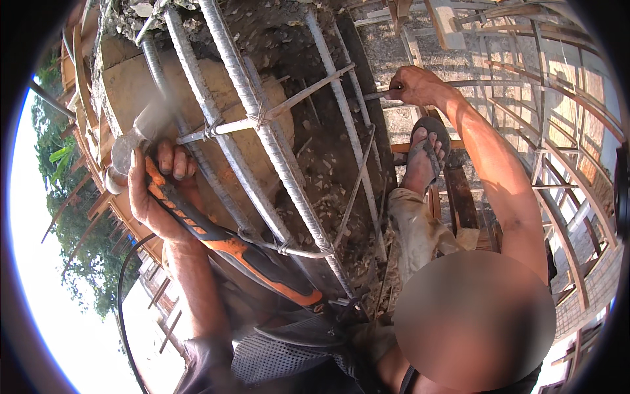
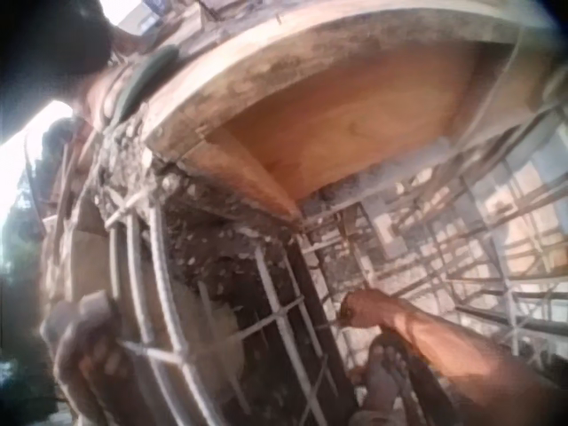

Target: The person uses a hammer and a metal rod to secure or adjust rebar within a concrete form on a construction site.

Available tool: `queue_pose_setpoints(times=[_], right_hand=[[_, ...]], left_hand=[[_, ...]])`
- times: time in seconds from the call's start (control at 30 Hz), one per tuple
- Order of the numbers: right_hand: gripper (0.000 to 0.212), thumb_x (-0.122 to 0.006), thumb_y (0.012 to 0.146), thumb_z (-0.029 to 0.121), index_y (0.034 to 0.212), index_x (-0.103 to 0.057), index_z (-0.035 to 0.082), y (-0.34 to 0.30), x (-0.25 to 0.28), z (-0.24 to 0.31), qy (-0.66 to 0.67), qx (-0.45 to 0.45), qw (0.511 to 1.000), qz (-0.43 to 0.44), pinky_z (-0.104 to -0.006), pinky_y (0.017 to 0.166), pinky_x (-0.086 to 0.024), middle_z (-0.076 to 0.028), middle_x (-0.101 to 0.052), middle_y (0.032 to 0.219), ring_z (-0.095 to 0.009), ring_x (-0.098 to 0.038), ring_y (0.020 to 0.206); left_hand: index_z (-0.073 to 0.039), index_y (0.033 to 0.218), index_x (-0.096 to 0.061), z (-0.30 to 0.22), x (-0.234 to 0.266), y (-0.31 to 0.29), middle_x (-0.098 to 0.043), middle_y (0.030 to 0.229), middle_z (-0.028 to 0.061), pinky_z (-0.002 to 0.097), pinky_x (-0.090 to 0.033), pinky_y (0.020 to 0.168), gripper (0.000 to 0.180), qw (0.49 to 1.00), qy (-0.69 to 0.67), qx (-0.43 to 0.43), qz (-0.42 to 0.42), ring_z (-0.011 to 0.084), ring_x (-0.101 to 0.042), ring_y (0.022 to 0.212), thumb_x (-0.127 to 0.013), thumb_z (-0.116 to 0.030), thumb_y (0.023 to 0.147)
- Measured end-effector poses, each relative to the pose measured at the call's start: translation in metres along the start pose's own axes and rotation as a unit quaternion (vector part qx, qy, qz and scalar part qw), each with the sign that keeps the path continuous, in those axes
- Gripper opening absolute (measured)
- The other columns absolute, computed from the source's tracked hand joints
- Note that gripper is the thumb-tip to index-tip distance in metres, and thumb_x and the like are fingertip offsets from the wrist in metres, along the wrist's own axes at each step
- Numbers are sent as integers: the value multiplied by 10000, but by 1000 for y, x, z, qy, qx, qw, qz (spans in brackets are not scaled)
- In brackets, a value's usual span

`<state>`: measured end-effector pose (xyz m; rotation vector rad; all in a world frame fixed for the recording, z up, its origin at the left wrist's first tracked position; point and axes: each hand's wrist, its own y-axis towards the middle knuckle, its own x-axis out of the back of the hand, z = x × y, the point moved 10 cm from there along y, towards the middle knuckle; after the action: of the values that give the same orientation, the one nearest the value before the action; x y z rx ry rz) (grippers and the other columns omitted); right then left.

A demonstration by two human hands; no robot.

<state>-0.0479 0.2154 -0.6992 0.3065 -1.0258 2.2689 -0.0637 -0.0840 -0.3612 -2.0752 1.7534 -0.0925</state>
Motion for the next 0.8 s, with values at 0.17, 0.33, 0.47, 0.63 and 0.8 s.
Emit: queue_pose_setpoints(times=[0.17, 0.33, 0.47, 0.63, 0.8], right_hand=[[452, -698, 853, 517, 1041, -762, 112, -16, 3, -5, 66, -55, 993, -84, -428, 818, -522, -145, -726, 939, -316, -688, 934], [443, -689, 872, 513, 1020, -762, 102, -57, -31, -73, 200, -133, 954, -177, -394, 743, -519, -128, -716, 824, -282, -695, 809], [406, -689, 887, 475, 1016, -761, 97, -103, -11, -98, 199, -183, 949, -163, -377, 715, -517, -140, -725, 851, -278, -695, 785], [367, -684, 897, 442, 1021, -758, 105, -95, -13, -71, 133, -142, 972, -134, -401, 737, -525, -153, -723, 895, -306, -698, 838], [363, -634, 922, 405, 944, -734, 57, -27, -7, 26, 37, -22, 988, -147, -478, 829, -506, -192, -702, 901, -380, -658, 937]], left_hand=[[-74, 1097, -521, -7, -2, -4, -401, 818, 20, 292, -364, 678, 247, 1000, 20, -8, -4, 137, -395, 733, -464, -307, 1037], [-61, 1101, -521, -1, 3, -6, -394, 818, 19, 292, -364, 681, 267, 1000, 12, 5, -14, 137, -392, 734, -460, -314, 1042], [-57, 1097, -518, -3, 0, -4, -398, 823, 22, 294, -366, 688, 264, 1000, -6, 7, -1, 141, -398, 741, -458, -309, 1044], [-54, 1110, -511, -1, -3, -2, -393, 823, 22, 301, -361, 700, 261, 1000, -14, 0, -4, 141, -389, 740, -459, -301, 1044], [-44, 1122, -514, -4, -1, -2, -395, 817, 23, 298, -355, 696, 273, 1000, 7, -12, -2, 139, -392, 735, -464, -299, 1040]])
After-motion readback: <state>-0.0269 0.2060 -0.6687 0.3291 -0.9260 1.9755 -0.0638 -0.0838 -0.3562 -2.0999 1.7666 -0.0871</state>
